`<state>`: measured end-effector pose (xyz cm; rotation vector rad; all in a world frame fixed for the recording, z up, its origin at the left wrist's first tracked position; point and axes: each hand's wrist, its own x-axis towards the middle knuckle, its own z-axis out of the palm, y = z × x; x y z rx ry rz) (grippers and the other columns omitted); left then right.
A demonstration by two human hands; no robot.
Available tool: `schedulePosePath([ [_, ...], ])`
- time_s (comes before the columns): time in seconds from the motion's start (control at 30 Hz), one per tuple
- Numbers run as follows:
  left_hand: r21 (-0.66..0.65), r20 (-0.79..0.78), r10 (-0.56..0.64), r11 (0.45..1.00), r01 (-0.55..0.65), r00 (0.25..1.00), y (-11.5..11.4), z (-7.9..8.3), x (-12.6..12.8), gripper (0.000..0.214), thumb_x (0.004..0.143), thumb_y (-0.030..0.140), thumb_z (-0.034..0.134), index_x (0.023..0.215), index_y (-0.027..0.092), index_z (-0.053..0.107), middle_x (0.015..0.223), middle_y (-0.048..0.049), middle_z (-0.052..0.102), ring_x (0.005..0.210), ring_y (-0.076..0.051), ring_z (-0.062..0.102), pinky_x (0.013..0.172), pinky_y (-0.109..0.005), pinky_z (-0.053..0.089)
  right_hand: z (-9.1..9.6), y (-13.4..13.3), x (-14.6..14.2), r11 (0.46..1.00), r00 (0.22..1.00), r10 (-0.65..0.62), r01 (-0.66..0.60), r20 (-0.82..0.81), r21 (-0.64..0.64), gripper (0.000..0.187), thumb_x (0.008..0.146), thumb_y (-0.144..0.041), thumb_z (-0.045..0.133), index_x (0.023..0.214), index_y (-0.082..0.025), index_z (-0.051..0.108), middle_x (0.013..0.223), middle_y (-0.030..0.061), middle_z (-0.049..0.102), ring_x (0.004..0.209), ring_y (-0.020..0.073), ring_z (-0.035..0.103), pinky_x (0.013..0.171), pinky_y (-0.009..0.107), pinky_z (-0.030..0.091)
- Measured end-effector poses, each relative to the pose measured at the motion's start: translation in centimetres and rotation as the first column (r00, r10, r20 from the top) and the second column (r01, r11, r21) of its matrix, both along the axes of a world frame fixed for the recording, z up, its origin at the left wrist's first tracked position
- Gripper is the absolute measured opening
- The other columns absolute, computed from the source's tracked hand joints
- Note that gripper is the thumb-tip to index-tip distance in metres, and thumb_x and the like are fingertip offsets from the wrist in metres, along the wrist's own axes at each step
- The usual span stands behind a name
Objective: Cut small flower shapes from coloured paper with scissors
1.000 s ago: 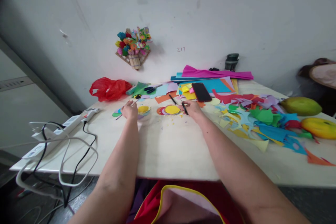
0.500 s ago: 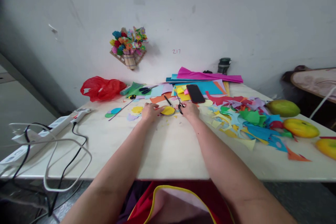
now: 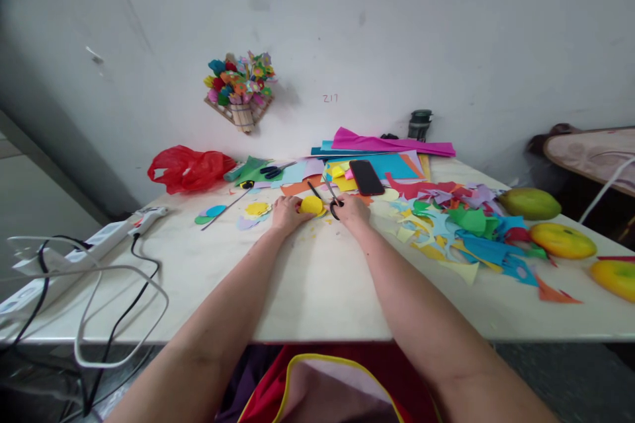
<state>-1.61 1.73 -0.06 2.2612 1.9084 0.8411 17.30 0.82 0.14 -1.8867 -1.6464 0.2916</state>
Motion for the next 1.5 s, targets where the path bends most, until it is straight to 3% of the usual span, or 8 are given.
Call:
schedulePosePath([
  [0.2, 0.031, 0.025, 0.012, 0.999, -0.013, 1.0, 0.4, -0.3, -0.3, 0.046, 0.069, 0.04, 0.079, 0.112, 0.024, 0.074, 0.107, -0.0108, 0.073, 0.11, -0.03, 0.057, 0.106, -0.042, 0.032, 0.4, -0.3, -0.1, 1.0, 1.0, 0.005, -0.004, 0.012, -0.031, 0.034, 0.075, -0.045, 0.071, 0.103, -0.026, 0.075, 0.099, 0.0043, 0.077, 0.089, 0.0211, 0.07, 0.065, 0.025, 0.045],
  [0.37, 0.076, 0.038, 0.024, 0.997, -0.027, 0.999, 0.8, -0.4, -0.5, 0.031, 0.073, 0.033, 0.076, 0.103, 0.027, 0.078, 0.097, -0.0089, 0.075, 0.106, -0.029, 0.059, 0.107, -0.041, 0.032, 0.3, -0.2, -0.1, 1.0, 1.0, 0.011, -0.011, 0.004, -0.027, 0.032, 0.075, -0.043, 0.071, 0.101, -0.026, 0.075, 0.1, 0.0036, 0.077, 0.09, 0.0208, 0.07, 0.065, 0.025, 0.046],
  [0.57, 0.053, 0.148, 0.038, 0.998, -0.047, 0.988, 1.0, -0.5, -0.7, 0.033, 0.073, 0.029, 0.075, 0.106, 0.025, 0.078, 0.1, -0.0107, 0.073, 0.098, -0.027, 0.064, 0.095, -0.034, 0.044, 0.3, -0.1, 0.1, 1.0, 1.0, -0.007, 0.007, -0.002, -0.001, 0.032, 0.075, -0.04, 0.073, 0.104, -0.027, 0.074, 0.105, 0.004, 0.076, 0.097, 0.0222, 0.07, 0.071, 0.027, 0.049],
  [0.83, 0.037, 0.431, -0.068, 0.998, 0.057, 0.9, 0.6, -0.4, -0.6, 0.053, 0.07, 0.022, 0.076, 0.123, 0.026, 0.07, 0.075, -0.0004, 0.069, 0.071, -0.017, 0.062, 0.081, -0.028, 0.05, 0.8, -0.6, -0.1, 0.998, 0.992, 0.049, -0.045, 0.12, -0.034, 0.039, 0.076, -0.039, 0.073, 0.112, -0.026, 0.073, 0.106, 0.0057, 0.076, 0.1, 0.0244, 0.069, 0.075, 0.028, 0.049],
  [1.07, 0.038, 0.452, -0.123, 0.992, 0.119, 0.884, 0.6, -0.4, -0.5, 0.06, 0.069, 0.017, 0.076, 0.128, 0.027, 0.067, 0.072, 0.0011, 0.069, 0.067, -0.014, 0.06, 0.078, -0.025, 0.05, 1.0, -1.0, -0.5, 0.997, 0.968, 0.08, -0.082, 0.239, -0.004, 0.038, 0.076, -0.046, 0.072, 0.11, -0.028, 0.077, 0.105, 0.0075, 0.076, 0.101, 0.0261, 0.068, 0.074, 0.028, 0.049],
  [1.2, 0.049, 0.456, -0.128, 0.992, 0.119, 0.881, 0.9, -0.8, -0.5, 0.051, 0.07, 0.019, 0.076, 0.12, 0.026, 0.072, 0.072, 0.0003, 0.07, 0.068, -0.015, 0.063, 0.077, -0.026, 0.051, 1.5, -1.5, -0.9, 0.997, 0.949, 0.08, -0.076, 0.306, -0.027, 0.04, 0.078, -0.046, 0.071, 0.112, -0.025, 0.077, 0.105, 0.0098, 0.076, 0.101, 0.0267, 0.067, 0.074, 0.029, 0.048],
  [1.37, -0.017, 0.551, -0.141, 0.983, 0.18, 0.823, 1.2, -1.5, -0.5, 0.026, 0.083, 0.026, 0.066, 0.106, 0.021, 0.077, 0.067, -0.0016, 0.07, 0.066, -0.017, 0.069, 0.073, -0.027, 0.054, 1.7, -1.6, -1.2, 0.994, 0.929, 0.092, -0.062, 0.357, -0.094, 0.043, 0.077, -0.046, 0.071, 0.114, -0.026, 0.075, 0.11, 0.0086, 0.075, 0.103, 0.0253, 0.067, 0.075, 0.028, 0.048],
  [1.5, -0.029, 0.646, -0.104, 0.986, 0.161, 0.756, 0.9, -1.3, -0.4, 0.038, 0.081, 0.021, 0.068, 0.119, 0.021, 0.071, 0.063, -0.0005, 0.069, 0.061, -0.017, 0.07, 0.067, -0.026, 0.055, 1.7, -1.5, -1.1, 0.99, 0.935, 0.117, -0.083, 0.336, -0.115, 0.042, 0.075, -0.046, 0.071, 0.112, -0.028, 0.075, 0.11, 0.0068, 0.075, 0.105, 0.0256, 0.067, 0.075, 0.028, 0.047],
])
